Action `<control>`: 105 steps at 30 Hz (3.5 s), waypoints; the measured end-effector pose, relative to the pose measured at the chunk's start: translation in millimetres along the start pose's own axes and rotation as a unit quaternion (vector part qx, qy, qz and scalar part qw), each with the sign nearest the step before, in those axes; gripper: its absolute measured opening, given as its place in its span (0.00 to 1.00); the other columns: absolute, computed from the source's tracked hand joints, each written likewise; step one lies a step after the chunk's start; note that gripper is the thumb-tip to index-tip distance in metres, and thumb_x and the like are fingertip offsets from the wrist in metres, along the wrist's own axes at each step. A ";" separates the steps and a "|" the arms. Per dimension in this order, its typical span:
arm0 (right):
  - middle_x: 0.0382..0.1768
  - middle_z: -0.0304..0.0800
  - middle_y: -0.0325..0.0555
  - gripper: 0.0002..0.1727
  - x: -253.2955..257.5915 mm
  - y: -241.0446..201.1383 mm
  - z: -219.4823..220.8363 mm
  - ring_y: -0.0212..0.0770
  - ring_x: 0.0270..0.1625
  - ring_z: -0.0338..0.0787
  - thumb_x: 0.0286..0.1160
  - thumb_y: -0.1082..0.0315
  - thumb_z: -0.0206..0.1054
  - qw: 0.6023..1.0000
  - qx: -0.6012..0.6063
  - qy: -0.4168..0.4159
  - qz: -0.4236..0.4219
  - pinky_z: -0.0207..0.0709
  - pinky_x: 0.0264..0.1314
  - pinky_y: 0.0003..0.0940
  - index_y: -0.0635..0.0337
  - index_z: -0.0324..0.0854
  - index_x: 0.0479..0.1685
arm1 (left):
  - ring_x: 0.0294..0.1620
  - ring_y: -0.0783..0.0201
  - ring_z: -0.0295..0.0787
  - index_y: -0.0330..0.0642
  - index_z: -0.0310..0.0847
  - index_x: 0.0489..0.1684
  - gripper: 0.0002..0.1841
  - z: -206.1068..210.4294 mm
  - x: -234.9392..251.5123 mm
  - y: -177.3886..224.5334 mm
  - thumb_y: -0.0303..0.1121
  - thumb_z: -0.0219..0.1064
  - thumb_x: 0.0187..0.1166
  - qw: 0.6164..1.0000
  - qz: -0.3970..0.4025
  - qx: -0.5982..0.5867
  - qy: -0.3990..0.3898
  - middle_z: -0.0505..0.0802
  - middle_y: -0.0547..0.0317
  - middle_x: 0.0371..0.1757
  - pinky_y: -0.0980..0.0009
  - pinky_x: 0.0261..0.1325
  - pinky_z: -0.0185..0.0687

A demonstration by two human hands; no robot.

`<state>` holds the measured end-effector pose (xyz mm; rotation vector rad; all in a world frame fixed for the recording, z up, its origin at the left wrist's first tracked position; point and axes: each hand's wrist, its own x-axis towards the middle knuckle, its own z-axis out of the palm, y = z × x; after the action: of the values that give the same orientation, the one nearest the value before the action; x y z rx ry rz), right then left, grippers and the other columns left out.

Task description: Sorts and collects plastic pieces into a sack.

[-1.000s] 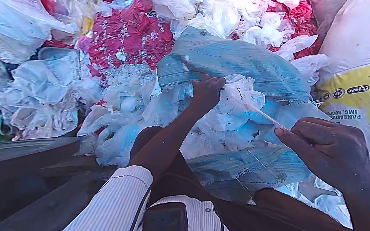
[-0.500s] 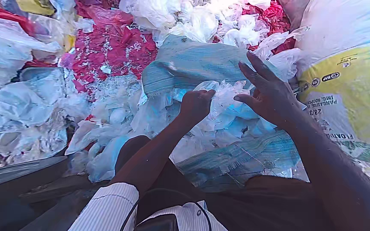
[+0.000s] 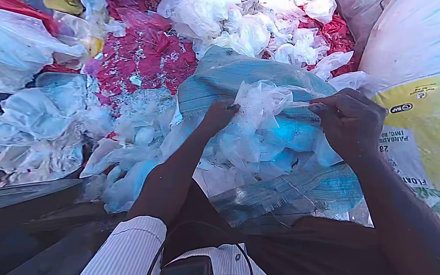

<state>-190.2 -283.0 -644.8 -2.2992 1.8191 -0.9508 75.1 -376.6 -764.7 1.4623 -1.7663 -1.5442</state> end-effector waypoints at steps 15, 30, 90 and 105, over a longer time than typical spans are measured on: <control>0.35 0.85 0.32 0.11 -3.1 -4.5 -13.8 0.27 0.33 0.88 0.93 0.58 0.53 0.960 0.211 0.005 0.184 0.87 0.37 0.26 0.53 0.75 0.46 | 0.59 0.61 0.86 0.39 0.77 0.71 0.17 3.9 -5.6 -4.5 0.32 0.61 0.88 0.984 0.133 -0.101 -0.055 0.87 0.50 0.62 0.60 0.64 0.83; 0.41 0.95 0.44 0.08 23.1 -67.0 39.8 0.39 0.36 0.99 0.88 0.65 0.63 0.911 0.323 -0.049 0.250 0.97 0.38 0.36 0.60 0.71 0.47 | 0.58 0.58 0.86 0.46 0.93 0.54 0.20 34.2 -56.0 30.9 0.50 0.77 0.73 0.889 0.358 0.093 0.269 0.93 0.56 0.52 0.55 0.64 0.77; 0.14 0.70 0.37 0.27 -6.5 19.7 -1.5 0.33 0.20 0.72 0.78 0.47 0.71 0.961 0.003 -0.189 0.201 0.64 0.29 0.40 0.54 0.69 0.18 | 0.30 0.63 0.78 0.38 0.81 0.29 0.17 8.4 -16.7 -11.9 0.42 0.65 0.86 0.963 0.260 0.070 -0.006 0.82 0.58 0.27 0.61 0.39 0.76; 0.50 0.92 0.31 0.07 -14.7 53.9 -45.0 0.31 0.43 0.95 0.79 0.65 0.71 0.905 0.237 0.048 0.350 0.94 0.46 0.36 0.51 0.78 0.46 | 0.63 0.69 0.82 0.41 0.86 0.46 0.07 -36.8 -2.4 -35.7 0.30 0.62 0.83 0.956 0.210 -0.172 -0.112 0.85 0.61 0.61 0.67 0.66 0.82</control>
<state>-260.6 -271.7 -636.7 -1.1964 1.9359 -1.1882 121.7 -387.7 -783.4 0.7158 -1.6759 -1.7170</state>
